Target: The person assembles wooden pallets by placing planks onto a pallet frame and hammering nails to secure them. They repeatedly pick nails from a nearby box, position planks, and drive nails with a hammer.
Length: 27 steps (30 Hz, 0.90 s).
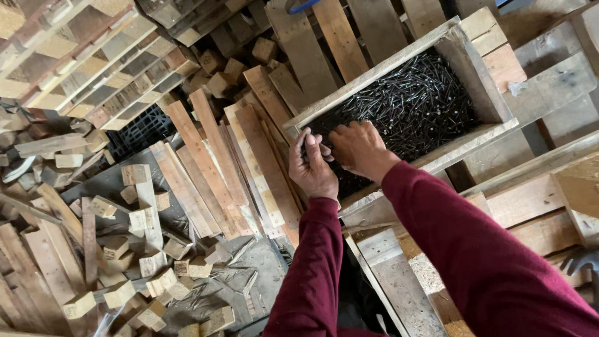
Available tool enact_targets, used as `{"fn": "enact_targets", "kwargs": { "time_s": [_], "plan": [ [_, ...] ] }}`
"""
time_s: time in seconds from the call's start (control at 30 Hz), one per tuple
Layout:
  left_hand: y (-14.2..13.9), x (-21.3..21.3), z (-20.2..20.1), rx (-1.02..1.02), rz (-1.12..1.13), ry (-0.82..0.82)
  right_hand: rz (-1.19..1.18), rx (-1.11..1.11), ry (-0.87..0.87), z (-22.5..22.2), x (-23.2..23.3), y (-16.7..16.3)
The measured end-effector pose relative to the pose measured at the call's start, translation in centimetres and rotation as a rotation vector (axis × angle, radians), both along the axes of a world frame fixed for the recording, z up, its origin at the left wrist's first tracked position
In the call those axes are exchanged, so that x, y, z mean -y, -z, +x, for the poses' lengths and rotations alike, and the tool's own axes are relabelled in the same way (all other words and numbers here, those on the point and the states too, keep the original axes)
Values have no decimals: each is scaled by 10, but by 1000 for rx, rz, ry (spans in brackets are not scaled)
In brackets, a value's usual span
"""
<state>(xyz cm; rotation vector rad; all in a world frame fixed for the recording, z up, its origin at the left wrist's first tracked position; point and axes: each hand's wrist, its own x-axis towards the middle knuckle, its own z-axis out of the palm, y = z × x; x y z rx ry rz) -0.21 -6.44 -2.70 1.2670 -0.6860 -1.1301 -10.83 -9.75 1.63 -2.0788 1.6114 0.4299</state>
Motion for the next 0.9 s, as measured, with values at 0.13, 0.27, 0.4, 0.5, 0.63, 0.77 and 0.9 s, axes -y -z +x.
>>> {"fn": "enact_targets", "kwargs": {
  "time_s": [0.13,0.27,0.4,0.5,0.63,0.77,0.9],
  "plan": [
    [-10,6,8,-69,5,63,-400,124,-66,-12,-32,-5],
    [-29,23,10,-74,28,262,-455,464,302,-53,-57,-17],
    [-42,56,-22,169,-106,837,-304,582,584,-88,-61,-31],
    [-34,71,-58,355,-105,1237,-128,492,674,-97,-56,-40],
    [2,49,-86,-95,284,946,-319,700,670,-93,-51,-46],
    [33,27,-81,-878,524,502,-306,956,788,-86,-54,-41],
    [23,31,-64,-888,540,448,-436,782,958,-80,-61,-31]
  ]
}}
